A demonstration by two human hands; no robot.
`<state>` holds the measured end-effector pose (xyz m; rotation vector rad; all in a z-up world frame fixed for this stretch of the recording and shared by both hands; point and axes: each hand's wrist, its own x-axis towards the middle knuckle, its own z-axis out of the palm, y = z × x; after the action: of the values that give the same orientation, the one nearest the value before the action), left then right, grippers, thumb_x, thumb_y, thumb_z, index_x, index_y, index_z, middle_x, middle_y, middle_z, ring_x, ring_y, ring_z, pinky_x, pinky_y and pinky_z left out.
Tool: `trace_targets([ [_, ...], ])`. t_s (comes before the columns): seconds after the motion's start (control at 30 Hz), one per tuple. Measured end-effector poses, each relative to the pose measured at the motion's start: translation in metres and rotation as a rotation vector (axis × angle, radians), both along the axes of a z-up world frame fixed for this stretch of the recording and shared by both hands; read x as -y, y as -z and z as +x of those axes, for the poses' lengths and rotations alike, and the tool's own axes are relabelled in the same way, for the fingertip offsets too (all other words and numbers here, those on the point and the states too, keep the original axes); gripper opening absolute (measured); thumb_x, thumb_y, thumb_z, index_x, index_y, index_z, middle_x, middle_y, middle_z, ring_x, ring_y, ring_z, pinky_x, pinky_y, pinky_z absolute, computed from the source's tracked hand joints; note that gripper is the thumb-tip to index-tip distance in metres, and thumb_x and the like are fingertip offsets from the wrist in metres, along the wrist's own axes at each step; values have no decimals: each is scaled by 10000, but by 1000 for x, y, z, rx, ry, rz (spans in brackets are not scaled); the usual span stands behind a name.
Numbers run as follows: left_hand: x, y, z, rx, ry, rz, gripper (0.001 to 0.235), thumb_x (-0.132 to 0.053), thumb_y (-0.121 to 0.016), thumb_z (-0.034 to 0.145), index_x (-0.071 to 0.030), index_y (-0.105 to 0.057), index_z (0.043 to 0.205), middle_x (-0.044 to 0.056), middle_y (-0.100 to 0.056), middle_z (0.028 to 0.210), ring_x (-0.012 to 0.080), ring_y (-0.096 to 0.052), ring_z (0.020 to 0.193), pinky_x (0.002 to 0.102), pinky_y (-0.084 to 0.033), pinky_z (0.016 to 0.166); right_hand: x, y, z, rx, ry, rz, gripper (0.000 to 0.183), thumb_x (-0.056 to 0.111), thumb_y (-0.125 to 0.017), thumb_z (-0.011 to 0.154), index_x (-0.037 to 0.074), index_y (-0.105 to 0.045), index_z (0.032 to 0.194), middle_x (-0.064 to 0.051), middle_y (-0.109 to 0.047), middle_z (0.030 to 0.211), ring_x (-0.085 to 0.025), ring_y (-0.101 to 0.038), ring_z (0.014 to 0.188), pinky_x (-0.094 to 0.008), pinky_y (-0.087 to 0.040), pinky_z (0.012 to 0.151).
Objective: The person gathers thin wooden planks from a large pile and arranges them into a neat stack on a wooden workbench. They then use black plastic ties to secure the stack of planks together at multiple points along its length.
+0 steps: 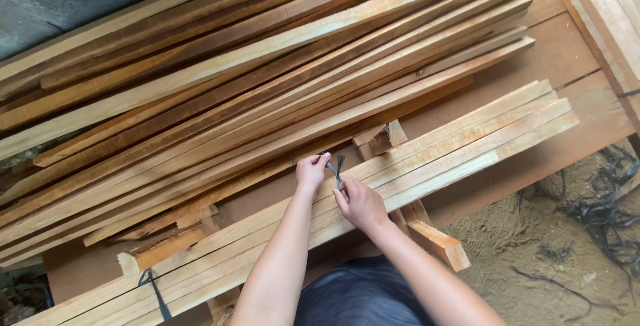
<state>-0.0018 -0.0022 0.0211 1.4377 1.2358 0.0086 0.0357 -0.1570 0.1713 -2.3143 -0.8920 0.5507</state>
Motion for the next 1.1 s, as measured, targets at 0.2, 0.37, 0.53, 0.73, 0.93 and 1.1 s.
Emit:
trace_targets([
  [0.2, 1, 3, -9, 257, 18, 39, 304, -337, -777, 897, -37, -812, 932, 28, -782, 805, 83, -661, 734, 257, -524, 693, -23, 56, 15, -15, 44, 100, 324, 168, -718, 896, 19, -679, 1181, -154, -654, 945, -344, -665, 838, -437, -553, 770],
  [0.37, 9, -4, -19, 277, -15, 7, 279, -309, -789, 879, -52, -797, 988, 38, -762, 835, 98, -650, 769, 265, -529, 721, -37, 34, 36, -119, 25, -180, 183, 250, -734, 908, 102, -801, 992, -109, -651, 1023, -305, -671, 935, -427, -551, 850],
  [0.53, 6, 4, -33, 156, 169, 23, 294, -292, -814, 831, -94, -769, 1042, 4, -767, 941, 74, -707, 864, 256, -563, 788, -47, 28, 51, -96, -1, -408, 224, 350, -752, 868, 173, -797, 998, -10, -646, 1211, -232, -544, 1205, -436, -426, 1023],
  [0.73, 10, -6, -24, 12, 274, -136, 256, -336, -812, 849, -120, -839, 984, 46, -796, 824, 94, -685, 710, 281, -558, 696, -49, 46, 68, -93, -100, -341, 209, 327, -752, 859, 187, -856, 975, 11, -712, 1247, -233, -468, 1325, -496, -254, 1156],
  [0.93, 3, -13, -15, -62, 342, -181, 231, -329, -828, 832, -121, -849, 929, 38, -762, 759, 89, -600, 631, 297, -520, 642, -52, 85, 74, -392, -9, -177, 237, 311, -708, 888, 126, -819, 989, -113, -786, 940, -264, -763, 871, -379, -592, 829],
  [1.1, 1, -4, -17, -61, 361, -242, 231, -327, -830, 835, -102, -843, 885, 27, -763, 745, 86, -620, 649, 302, -530, 665, -62, 84, 67, -424, 103, -147, 209, 285, -714, 865, 120, -818, 942, -104, -789, 877, -242, -783, 831, -362, -598, 832],
])
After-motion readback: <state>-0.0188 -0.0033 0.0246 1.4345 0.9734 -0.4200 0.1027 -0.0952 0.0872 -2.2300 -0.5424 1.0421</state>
